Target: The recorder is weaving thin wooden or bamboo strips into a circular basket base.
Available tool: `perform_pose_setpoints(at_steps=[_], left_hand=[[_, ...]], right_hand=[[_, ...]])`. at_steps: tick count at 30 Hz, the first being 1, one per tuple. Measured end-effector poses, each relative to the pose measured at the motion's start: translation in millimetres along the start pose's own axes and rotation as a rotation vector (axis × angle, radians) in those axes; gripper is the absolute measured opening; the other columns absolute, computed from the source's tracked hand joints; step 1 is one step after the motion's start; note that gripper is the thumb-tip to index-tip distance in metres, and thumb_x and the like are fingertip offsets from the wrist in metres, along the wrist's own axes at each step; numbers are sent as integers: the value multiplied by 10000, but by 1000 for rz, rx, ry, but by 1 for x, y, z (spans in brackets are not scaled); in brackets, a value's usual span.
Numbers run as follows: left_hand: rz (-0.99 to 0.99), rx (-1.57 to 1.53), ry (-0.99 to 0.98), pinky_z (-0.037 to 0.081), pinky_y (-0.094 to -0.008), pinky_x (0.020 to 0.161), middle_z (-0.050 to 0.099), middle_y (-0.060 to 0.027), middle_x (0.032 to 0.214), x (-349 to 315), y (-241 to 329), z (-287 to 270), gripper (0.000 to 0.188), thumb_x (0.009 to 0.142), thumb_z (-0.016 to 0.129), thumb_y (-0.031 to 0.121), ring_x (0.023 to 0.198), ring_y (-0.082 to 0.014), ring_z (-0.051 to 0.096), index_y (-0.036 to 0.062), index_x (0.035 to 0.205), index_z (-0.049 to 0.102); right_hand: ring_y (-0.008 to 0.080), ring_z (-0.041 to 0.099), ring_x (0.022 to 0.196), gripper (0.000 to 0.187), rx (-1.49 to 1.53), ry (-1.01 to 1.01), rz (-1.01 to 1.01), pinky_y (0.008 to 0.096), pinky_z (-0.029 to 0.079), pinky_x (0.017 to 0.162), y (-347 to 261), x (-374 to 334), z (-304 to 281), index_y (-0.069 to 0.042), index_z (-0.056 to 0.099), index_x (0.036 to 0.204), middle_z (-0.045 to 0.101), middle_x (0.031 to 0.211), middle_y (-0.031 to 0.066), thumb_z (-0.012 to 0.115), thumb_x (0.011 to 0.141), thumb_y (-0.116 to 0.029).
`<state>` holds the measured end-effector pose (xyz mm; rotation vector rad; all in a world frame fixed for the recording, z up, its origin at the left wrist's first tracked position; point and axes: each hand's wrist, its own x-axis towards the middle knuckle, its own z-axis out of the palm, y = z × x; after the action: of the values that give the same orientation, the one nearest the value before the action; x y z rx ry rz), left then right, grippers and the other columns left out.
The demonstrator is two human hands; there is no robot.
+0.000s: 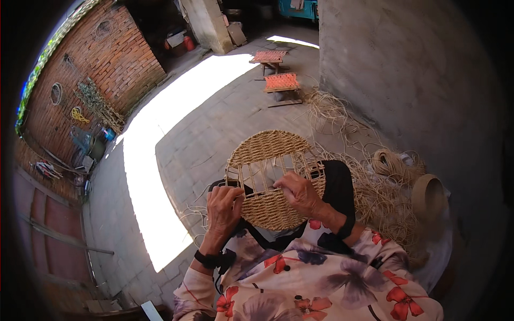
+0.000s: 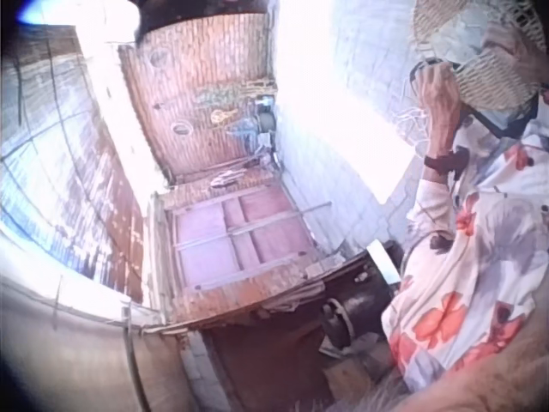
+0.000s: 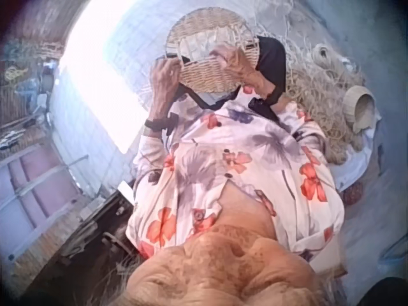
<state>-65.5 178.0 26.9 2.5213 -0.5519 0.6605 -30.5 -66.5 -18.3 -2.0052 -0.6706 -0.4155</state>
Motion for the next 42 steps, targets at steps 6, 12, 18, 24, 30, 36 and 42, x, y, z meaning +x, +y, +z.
perform_pose_setpoints(at_steps=[6, 12, 18, 24, 30, 36, 42], left_hand=[[80, 234, -191, 392, -366, 761, 602, -42, 826, 4, 18, 21, 213, 744, 683, 61, 864, -236, 540, 137, 943, 676], [-37, -4, -82, 447, -398, 779, 633, -78, 864, -3, 3, -8, 166, 795, 653, 51, 883, -272, 599, 89, 956, 669], [-366, -165, -178, 520, -413, 693, 697, -147, 928, -31, -23, -37, 210, 853, 674, 171, 776, -330, 674, 58, 1028, 652], [-417, -307, -206, 497, -366, 657, 671, -157, 818, -33, -40, -39, 182, 859, 681, 156, 688, -279, 638, -2, 946, 653], [-398, -311, -181, 498, -419, 687, 661, -166, 826, -23, -56, -40, 144, 840, 658, 145, 755, -351, 646, 5, 875, 658], [-518, -296, -219, 502, -427, 690, 648, -158, 809, -26, -55, -11, 156, 795, 670, 163, 755, -354, 642, 13, 836, 669], [-509, -309, 18, 495, -435, 690, 609, -153, 784, -42, -42, 9, 133, 832, 645, 134, 743, -355, 620, 15, 862, 694]], right_hand=[[369, 641, 782, 202, -286, -200, -6, 470, 527, 669, -6, 1, 21, -66, 624, 981, 544, 934, 160, 602, 788, -11], [373, 640, 784, 213, -175, -187, 11, 467, 530, 666, -12, 12, 14, -60, 623, 988, 550, 950, 164, 593, 787, 4], [370, 637, 786, 199, -49, -195, -86, 454, 515, 661, -27, 24, 28, -52, 622, 992, 582, 936, 154, 587, 808, 16], [359, 640, 783, 146, -37, -266, -50, 433, 510, 653, -26, 18, 44, -65, 625, 959, 595, 900, 127, 619, 824, -9], [338, 634, 771, 122, 9, -238, -57, 391, 499, 665, -24, 21, 44, -47, 641, 935, 589, 849, 131, 614, 830, 10], [221, 583, 717, 171, 113, -241, 78, 308, 452, 650, -30, 31, 38, -21, 657, 964, 588, 839, 104, 605, 818, 52], [274, 639, 742, 191, 92, -229, -3, 350, 495, 659, -55, 47, 55, -18, 648, 973, 606, 840, 132, 603, 803, 57]])
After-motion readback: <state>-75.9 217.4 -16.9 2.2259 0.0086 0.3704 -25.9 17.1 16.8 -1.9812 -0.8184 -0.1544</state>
